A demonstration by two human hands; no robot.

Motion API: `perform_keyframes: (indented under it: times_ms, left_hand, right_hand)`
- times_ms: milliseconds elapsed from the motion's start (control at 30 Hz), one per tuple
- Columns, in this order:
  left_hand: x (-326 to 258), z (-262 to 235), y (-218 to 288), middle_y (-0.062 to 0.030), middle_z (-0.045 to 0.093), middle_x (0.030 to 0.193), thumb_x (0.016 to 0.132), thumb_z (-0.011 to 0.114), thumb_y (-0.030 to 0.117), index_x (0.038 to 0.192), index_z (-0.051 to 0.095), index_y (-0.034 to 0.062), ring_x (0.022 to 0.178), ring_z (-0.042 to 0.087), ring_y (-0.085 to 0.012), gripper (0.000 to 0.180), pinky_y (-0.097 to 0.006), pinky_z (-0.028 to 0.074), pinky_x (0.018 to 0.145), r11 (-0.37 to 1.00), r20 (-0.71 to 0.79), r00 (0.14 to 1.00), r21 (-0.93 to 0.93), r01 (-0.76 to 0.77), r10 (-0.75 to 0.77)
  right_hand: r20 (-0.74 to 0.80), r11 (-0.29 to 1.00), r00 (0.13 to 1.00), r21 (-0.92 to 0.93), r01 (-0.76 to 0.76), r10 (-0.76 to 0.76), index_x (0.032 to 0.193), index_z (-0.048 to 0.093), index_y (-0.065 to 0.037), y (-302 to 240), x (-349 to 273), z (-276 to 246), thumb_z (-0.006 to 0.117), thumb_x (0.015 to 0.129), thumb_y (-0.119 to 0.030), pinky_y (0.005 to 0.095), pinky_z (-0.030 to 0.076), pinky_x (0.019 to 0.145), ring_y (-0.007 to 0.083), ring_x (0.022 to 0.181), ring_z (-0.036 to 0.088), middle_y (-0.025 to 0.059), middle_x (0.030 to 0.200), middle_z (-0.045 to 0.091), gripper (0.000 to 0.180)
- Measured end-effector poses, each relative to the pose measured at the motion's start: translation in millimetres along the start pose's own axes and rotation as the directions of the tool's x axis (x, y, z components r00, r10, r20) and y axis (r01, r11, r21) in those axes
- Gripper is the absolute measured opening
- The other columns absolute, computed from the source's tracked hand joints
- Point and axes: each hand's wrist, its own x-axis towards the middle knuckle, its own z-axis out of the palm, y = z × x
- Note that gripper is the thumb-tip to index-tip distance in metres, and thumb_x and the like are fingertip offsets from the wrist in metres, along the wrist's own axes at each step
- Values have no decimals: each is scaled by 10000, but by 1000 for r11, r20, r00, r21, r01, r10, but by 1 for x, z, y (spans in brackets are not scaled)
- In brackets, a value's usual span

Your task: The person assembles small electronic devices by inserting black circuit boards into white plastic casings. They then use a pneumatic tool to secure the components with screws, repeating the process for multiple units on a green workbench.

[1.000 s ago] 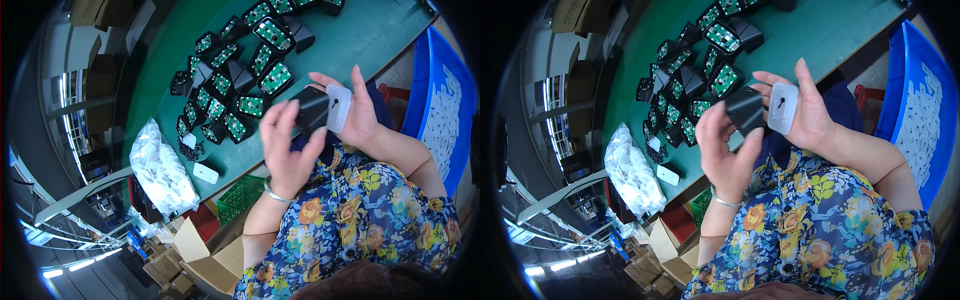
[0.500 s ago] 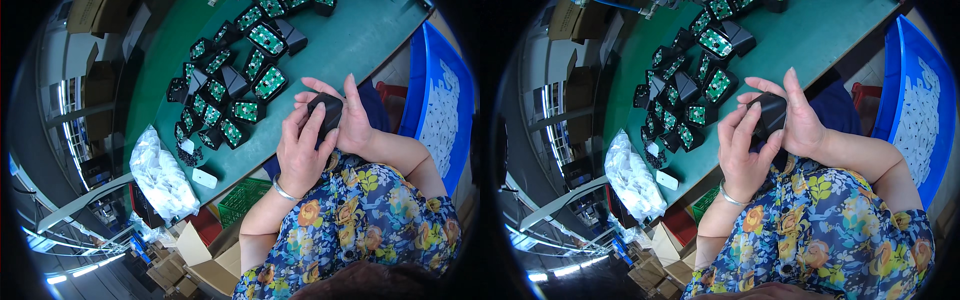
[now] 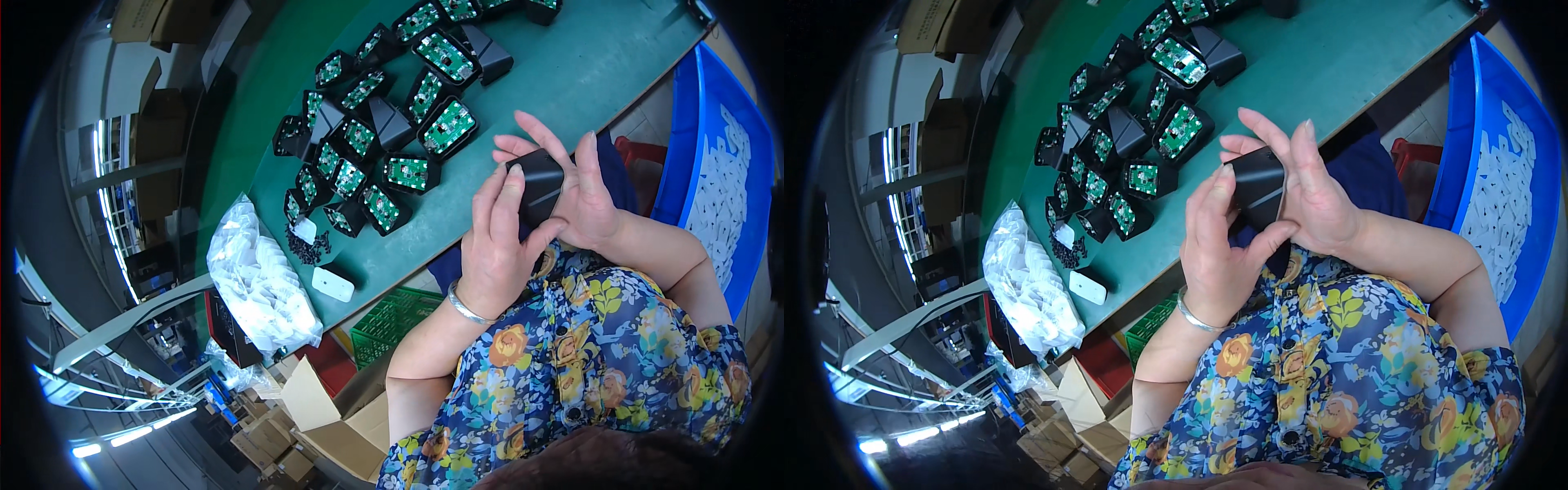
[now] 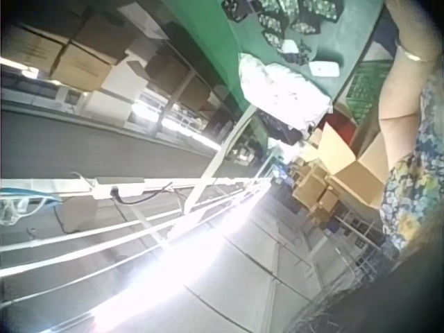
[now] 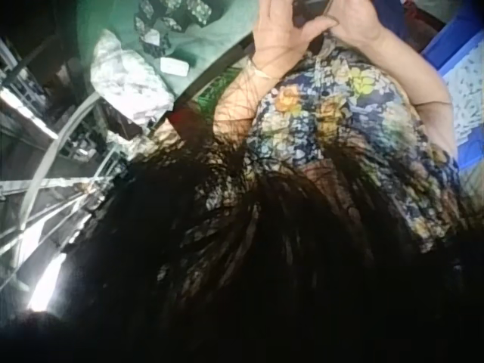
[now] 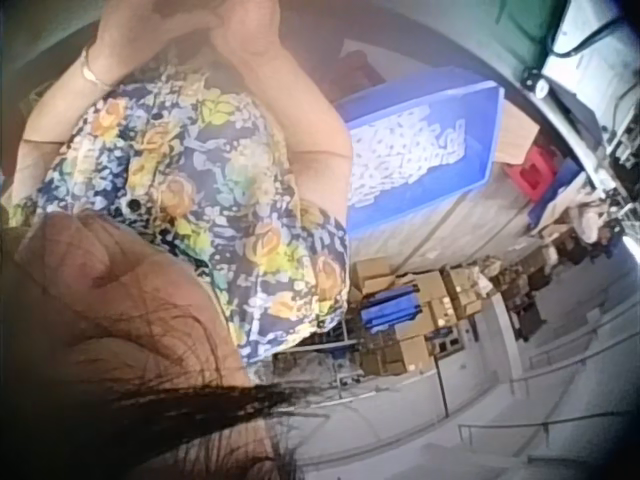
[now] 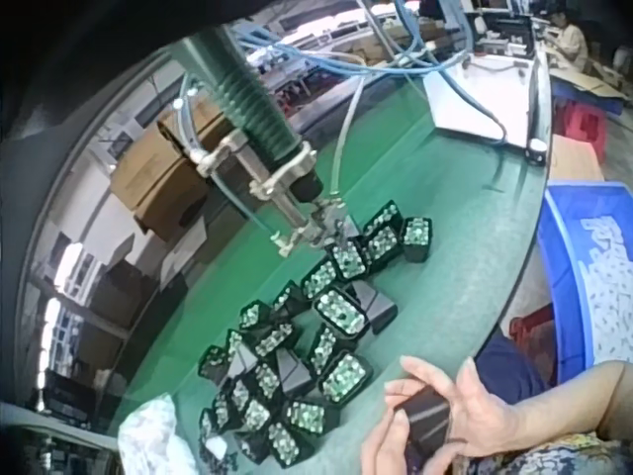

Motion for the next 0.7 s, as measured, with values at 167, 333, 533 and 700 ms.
perform_keyframes:
  times_ms: [167, 333, 533, 700]
  left_hand:
    - [-1, -8, -12, -187, 440, 1243, 783, 557, -31, 1358, 200, 11, 1082, 519, -224, 678, -298, 451, 861, 703, 133, 954, -649, 290, -270]
    - [-3, -6, -15, -139, 470, 1205, 820, 519, -48, 1348, 262, 31, 1070, 509, -179, 593, -300, 417, 905, 410, 170, 930, -861, 301, -325]
    - [-4, -3, -15, -107, 533, 1103, 834, 572, 14, 1254, 365, 26, 985, 544, -148, 468, -276, 452, 840, 374, 152, 912, -877, 302, -380]
    - [-6, -2, -19, -124, 575, 1043, 837, 568, 38, 1224, 397, 56, 943, 577, -171, 424, -298, 486, 804, 317, 180, 885, -888, 334, -429]
  right_hand:
    - [267, 929, 964, -357, 98, 1, 1399, 85, -27, -6, -1, -5, 260, 942, -458, 338, 233, 1042, 218, 1245, 299, 134, 1379, 242, 653]
    - [363, 528, 931, -795, 299, 19, 1376, 71, 51, -6, -8, -17, 364, 917, -222, 365, 152, 1067, 293, 1315, 179, 191, 1409, 181, 609]
    - [393, 315, 919, -876, 366, 25, 1362, 94, 59, -6, -10, -13, 377, 911, -208, 376, 173, 1062, 340, 1304, 192, 233, 1390, 182, 595]
    - [473, 47, 879, -878, 476, -64, 1336, 217, 66, -33, -5, -8, 440, 898, -246, 400, 218, 1050, 332, 1268, 288, 222, 1352, 288, 581]
